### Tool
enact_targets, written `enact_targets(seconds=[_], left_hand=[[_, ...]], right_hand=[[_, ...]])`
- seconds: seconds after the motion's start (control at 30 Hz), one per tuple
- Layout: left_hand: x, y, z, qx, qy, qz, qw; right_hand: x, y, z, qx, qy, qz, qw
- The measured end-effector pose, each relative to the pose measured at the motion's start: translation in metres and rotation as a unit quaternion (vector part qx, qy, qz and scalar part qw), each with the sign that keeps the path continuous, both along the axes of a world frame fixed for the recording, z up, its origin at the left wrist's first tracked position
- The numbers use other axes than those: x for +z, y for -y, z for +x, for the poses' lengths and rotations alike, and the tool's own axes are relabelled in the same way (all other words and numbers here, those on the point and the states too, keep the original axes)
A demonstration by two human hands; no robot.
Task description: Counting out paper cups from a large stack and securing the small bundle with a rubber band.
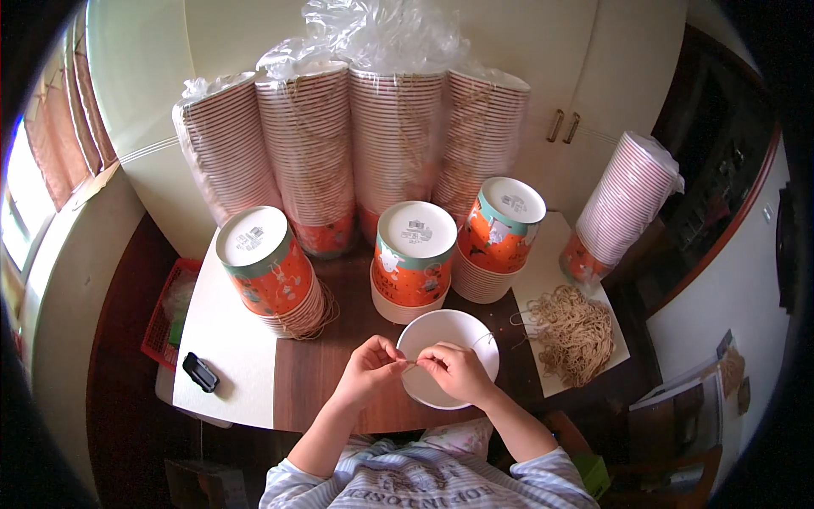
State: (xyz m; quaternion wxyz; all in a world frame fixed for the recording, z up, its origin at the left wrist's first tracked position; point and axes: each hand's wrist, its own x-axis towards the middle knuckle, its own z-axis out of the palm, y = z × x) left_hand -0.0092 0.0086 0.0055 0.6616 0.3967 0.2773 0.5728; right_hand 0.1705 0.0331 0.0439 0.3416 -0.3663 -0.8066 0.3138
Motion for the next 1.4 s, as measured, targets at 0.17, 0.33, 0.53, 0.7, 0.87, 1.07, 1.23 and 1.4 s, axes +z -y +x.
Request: enact_targets(seconds=[0.17,0.33,0.53,0.7,0.87,1.07,1.23,1.4], left_hand=[[0.001,-0.001,0.002,0.025,-0.031,-0.006,0.999],[-0.001,-0.002,0.003,0.064,-0.016,-0.001,0.998],[-0.004,-0.004,0.001,0.11,-0.011,-0.011,0.994],[-0.005,-0.006,0.0,0.138,-0.039,-0.019,0.989],[-0.007,-0.008,0.0,0.139,-0.038,-0.028,0.989],[-0.015,-0.012,0.005,0.151,-0.059,-0.02,0.987],[-0.023,-0.013,0.008,0.149,-0.051,-0.01,0.987],[-0.013,-0.009,0.004,0.157,-0.151,0.014,0.976]], right_hand=[[-0.005,-0.001,-0.001,0.007,0.016,0.01,1.0],[-0.006,-0.001,-0.002,0.007,0.008,0.014,1.0],[-0.007,-0.001,-0.001,0.01,-0.003,0.015,1.0],[-0.006,0.001,-0.002,0.006,-0.005,0.011,1.0],[-0.005,0.001,-0.001,0.014,-0.007,0.033,0.999],[-0.006,0.001,-0.002,0.024,0.001,0.057,0.998],[-0.005,0.001,-0.002,0.051,0.0,0.055,0.997],[-0.002,0.001,0.0,0.041,-0.01,0.024,0.999]])
